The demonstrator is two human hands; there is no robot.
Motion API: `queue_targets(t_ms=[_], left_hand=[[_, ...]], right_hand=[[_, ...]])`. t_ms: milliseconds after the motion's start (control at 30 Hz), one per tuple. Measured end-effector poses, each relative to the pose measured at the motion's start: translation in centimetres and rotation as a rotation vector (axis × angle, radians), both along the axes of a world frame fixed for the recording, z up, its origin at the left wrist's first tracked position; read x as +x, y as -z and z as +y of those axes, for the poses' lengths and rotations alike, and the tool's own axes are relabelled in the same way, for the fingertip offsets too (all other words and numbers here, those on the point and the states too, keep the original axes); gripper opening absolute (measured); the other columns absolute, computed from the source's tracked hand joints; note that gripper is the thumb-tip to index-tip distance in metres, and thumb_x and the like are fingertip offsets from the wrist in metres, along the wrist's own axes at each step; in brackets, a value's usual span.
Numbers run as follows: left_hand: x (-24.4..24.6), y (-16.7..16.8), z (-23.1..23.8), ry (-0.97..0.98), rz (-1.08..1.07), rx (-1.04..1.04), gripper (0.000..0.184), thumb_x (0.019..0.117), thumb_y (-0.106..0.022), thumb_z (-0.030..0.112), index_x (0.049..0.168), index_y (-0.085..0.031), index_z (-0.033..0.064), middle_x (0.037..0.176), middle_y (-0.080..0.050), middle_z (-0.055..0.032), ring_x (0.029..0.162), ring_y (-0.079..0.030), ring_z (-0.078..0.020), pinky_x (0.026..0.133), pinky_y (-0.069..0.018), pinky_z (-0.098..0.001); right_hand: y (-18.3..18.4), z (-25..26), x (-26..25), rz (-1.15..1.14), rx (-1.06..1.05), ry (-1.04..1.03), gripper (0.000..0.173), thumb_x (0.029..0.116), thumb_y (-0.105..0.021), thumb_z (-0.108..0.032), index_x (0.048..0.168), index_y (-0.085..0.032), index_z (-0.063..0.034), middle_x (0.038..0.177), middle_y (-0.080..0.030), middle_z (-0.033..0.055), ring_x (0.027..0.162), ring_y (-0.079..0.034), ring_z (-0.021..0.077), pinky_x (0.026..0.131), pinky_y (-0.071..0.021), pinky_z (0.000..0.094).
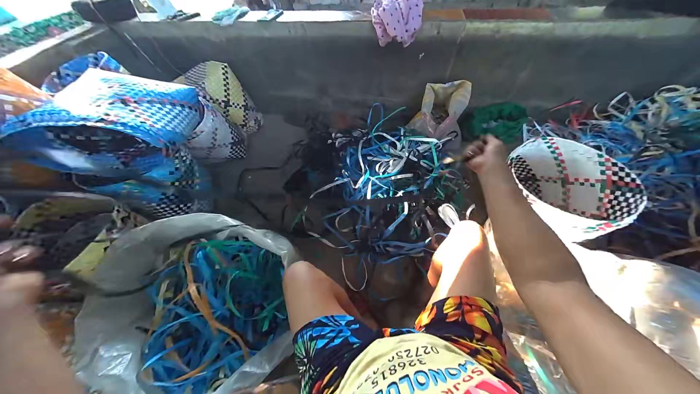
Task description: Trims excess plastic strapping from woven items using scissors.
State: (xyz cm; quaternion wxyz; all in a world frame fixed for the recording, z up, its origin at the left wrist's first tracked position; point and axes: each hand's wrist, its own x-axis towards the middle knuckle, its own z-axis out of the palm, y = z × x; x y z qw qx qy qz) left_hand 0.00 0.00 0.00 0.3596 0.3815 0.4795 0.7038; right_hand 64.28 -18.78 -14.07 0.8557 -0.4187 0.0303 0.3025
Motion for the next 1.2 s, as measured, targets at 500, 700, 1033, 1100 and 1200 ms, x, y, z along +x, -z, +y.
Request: queue_targets(t_ms=[500, 700, 1033, 1100, 1200], left_hand=[[27.5, 1.9, -7.9, 1.148, 0.553, -0.234, 0.036, 0.1036, -0.054, 0.009, 0.139, -0.049, 0.0100, 0.074, -0.051, 0.0000, 0.052, -0.044, -0.0062, 0.046, -0.0385, -0.0211], [22.1, 4.8, -7.2, 0.803, 0.904, -0.221, 0.041, 0.1047, -0.055, 0.014, 0.143, -0.042, 0.0050, 0.103, -0.067, -0.0138, 0.075, -0.063, -0.0186, 0.068, -0.0540, -0.0386], [24.7, 17.6, -15.0, 1.120, 0.482, -0.505, 0.037, 0.1009, -0.056, 0.011, 0.135, -0.046, 0.0003, 0.089, -0.061, -0.0051, 0.066, -0.058, -0.0085, 0.059, -0.0520, -0.0267], [23.7, 18.9, -15.8, 1.093, 0.411, -0.546, 0.034, 0.1007, -0.057, 0.009, 0.132, -0.050, -0.0006, 0.086, -0.063, -0.0038, 0.066, -0.060, -0.0070, 0.059, -0.0512, -0.0239], [20.5, 19.6, -16.0, 0.971, 0.451, -0.503, 0.040, 0.0972, -0.057, 0.008, 0.136, -0.053, 0.0009, 0.084, -0.064, -0.0036, 0.065, -0.060, -0.0086, 0.059, -0.0518, -0.0257]], right_hand=[[-6.4, 8.1, -15.3, 0.017, 0.368, -0.345, 0.033, 0.1087, -0.033, -0.025, 0.081, -0.050, -0.0169, 0.055, -0.049, -0.0049, 0.047, -0.051, 0.0089, 0.051, -0.0516, 0.0265], [0.9, 4.5, -17.4, -0.361, -0.356, -0.241, 0.034, 0.1114, -0.040, -0.030, 0.122, -0.052, 0.0004, 0.080, -0.051, 0.0073, 0.060, -0.050, 0.0155, 0.058, -0.0505, 0.0341], [3.9, 3.0, -28.1, -0.347, -0.054, -0.490, 0.025, 0.1099, -0.038, -0.012, 0.114, -0.058, 0.0030, 0.074, -0.051, -0.0019, 0.062, -0.049, 0.0053, 0.063, -0.0476, 0.0230], [4.8, 3.2, -28.4, -0.088, -0.007, -0.503, 0.026, 0.1108, -0.035, -0.011, 0.111, -0.057, 0.0025, 0.068, -0.048, -0.0019, 0.055, -0.048, 0.0071, 0.058, -0.0473, 0.0233], [5.8, 4.4, -27.2, 0.443, 0.008, -0.410, 0.021, 0.1094, -0.036, -0.019, 0.094, -0.047, -0.0093, 0.056, -0.040, -0.0025, 0.042, -0.041, 0.0092, 0.044, -0.0438, 0.0249]])
